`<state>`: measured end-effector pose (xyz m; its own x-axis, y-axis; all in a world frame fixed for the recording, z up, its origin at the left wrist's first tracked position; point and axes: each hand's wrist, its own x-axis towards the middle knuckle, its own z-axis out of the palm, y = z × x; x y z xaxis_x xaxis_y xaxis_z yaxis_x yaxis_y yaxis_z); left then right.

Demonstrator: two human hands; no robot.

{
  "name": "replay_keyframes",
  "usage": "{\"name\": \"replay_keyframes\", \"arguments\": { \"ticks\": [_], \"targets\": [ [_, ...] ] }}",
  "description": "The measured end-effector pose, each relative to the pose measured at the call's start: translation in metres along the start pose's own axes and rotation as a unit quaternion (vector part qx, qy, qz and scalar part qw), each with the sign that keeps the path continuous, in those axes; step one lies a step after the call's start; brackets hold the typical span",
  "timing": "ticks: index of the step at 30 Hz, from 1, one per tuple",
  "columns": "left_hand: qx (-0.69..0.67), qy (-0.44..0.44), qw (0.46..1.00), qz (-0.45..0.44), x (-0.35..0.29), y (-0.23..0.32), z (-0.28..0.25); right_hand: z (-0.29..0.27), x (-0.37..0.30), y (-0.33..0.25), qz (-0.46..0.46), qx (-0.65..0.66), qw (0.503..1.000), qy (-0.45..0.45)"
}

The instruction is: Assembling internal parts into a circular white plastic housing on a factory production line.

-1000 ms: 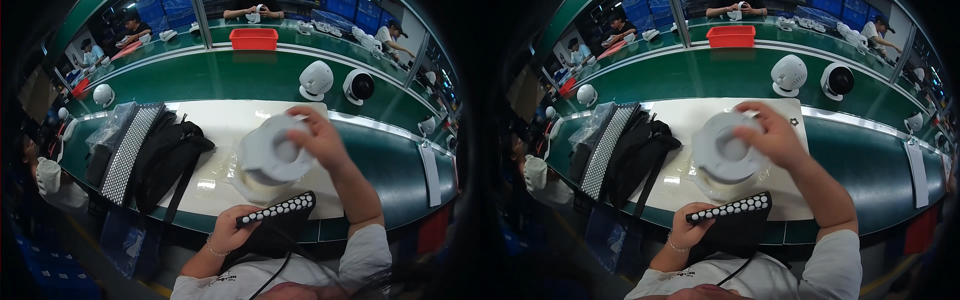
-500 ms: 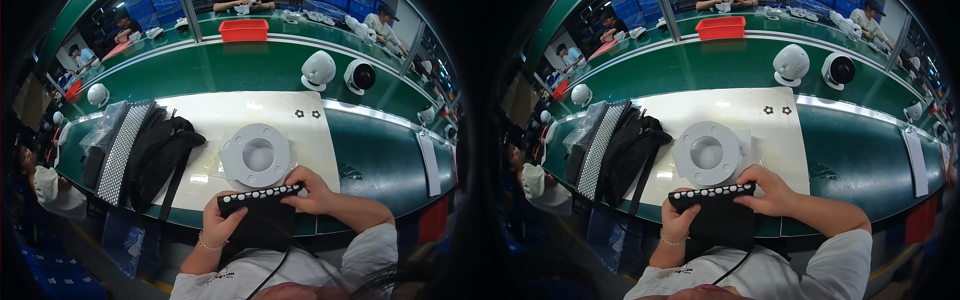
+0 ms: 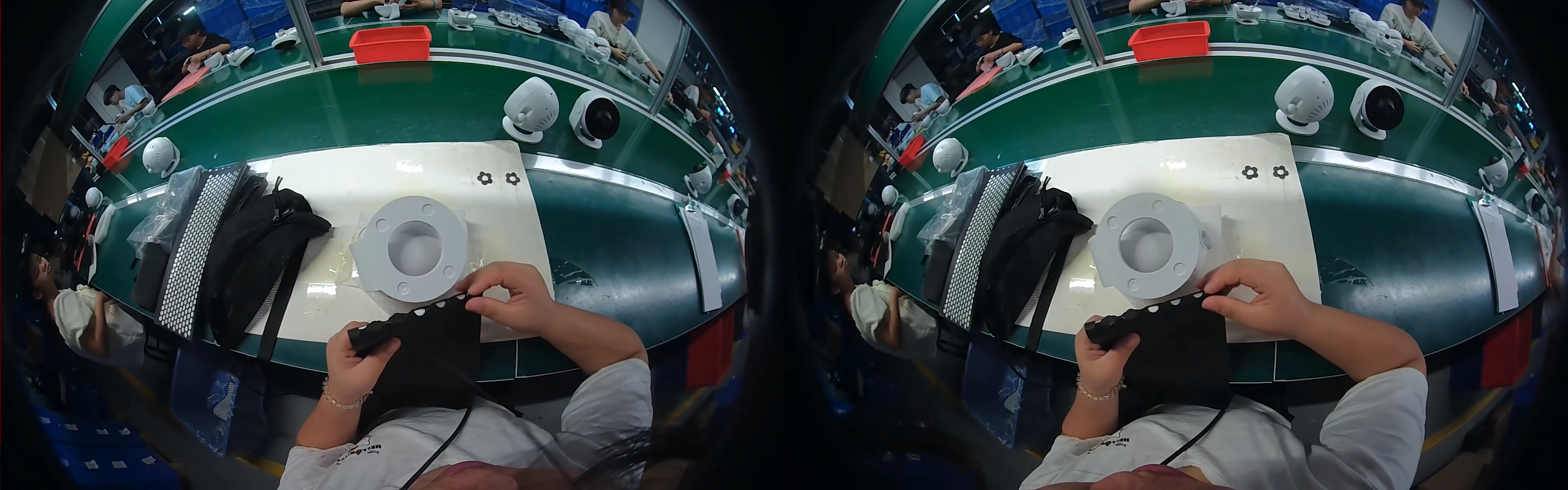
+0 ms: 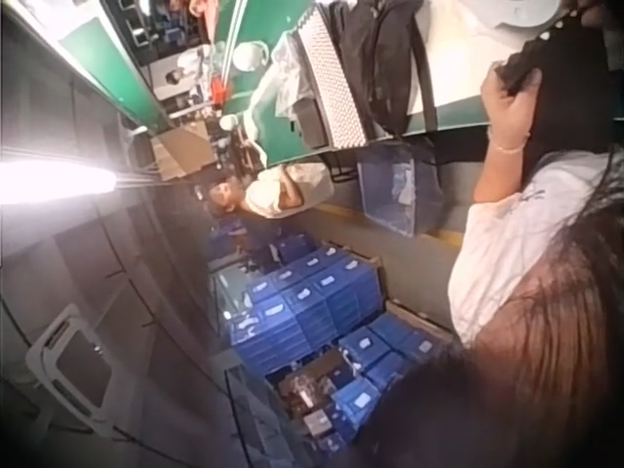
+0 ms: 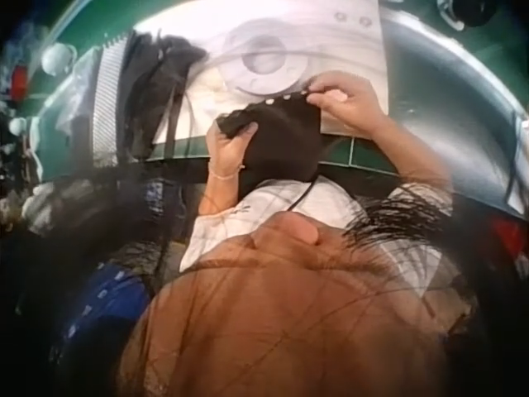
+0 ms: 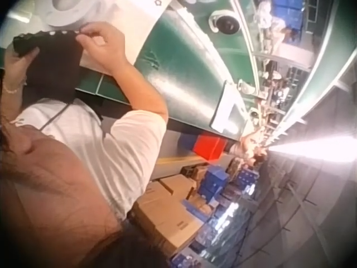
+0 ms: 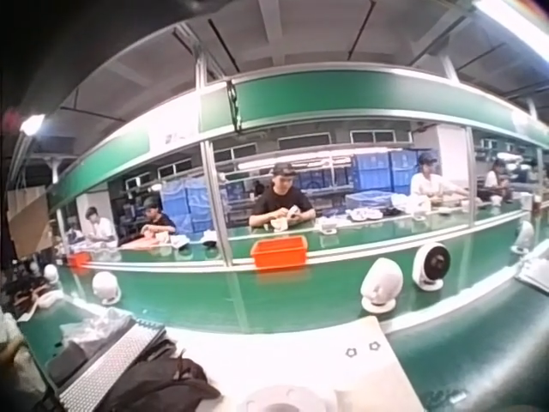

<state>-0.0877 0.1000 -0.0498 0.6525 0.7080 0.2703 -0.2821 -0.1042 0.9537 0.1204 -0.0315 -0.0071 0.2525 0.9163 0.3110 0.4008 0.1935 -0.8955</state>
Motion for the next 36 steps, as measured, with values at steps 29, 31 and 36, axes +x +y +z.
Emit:
{"name": "replay_keyframes", "arguments": {
  "ticks": [29,31,36],
  "targets": [
    [0.119,-0.045,0.992,0.008,0.002,0.002,0.007,0.018,0.005,-0.008,-0.347,-0.196,0.917,0.029],
    [0.131,-0.058,0.99,0.015,0.002,0.003,0.007,0.023,0.006,-0.01,-0.33,-0.18,0.925,0.047],
    [0.11,-0.083,0.99,0.008,0.003,0.007,0.007,0.02,0.002,-0.022,-0.445,-0.281,0.848,-0.06]
  ]
}}
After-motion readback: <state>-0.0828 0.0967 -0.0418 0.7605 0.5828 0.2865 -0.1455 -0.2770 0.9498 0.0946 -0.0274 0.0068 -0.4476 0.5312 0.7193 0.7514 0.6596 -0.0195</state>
